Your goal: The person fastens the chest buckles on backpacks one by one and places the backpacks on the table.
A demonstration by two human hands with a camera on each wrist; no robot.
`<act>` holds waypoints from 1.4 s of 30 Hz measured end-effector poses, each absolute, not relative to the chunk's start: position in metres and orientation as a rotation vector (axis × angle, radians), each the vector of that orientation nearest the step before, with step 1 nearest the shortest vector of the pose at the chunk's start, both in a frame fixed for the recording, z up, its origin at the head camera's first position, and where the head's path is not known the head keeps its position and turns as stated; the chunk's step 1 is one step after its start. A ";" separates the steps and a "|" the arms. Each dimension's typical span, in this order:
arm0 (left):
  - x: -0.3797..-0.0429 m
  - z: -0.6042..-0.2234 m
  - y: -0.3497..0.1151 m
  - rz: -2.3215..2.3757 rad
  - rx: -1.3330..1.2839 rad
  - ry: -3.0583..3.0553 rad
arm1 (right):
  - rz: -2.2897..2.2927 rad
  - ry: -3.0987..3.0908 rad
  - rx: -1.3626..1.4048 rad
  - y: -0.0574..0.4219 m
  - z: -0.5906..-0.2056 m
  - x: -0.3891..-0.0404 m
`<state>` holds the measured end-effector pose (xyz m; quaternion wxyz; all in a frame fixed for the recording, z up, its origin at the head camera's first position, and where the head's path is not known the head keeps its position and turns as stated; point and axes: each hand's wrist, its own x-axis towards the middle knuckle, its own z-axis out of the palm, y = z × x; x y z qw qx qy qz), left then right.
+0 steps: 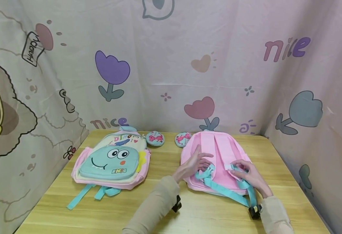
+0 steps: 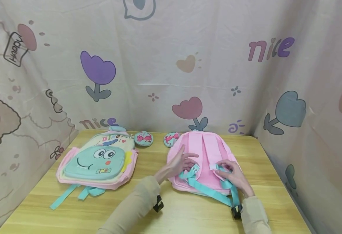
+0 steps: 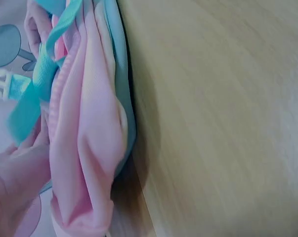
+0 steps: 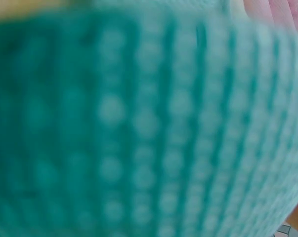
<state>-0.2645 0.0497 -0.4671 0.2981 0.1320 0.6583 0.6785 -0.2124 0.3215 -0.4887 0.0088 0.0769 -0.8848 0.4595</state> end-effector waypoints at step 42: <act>-0.246 -0.480 0.062 1.662 0.649 2.344 | 1.220 -2.614 0.282 0.300 -0.480 -0.208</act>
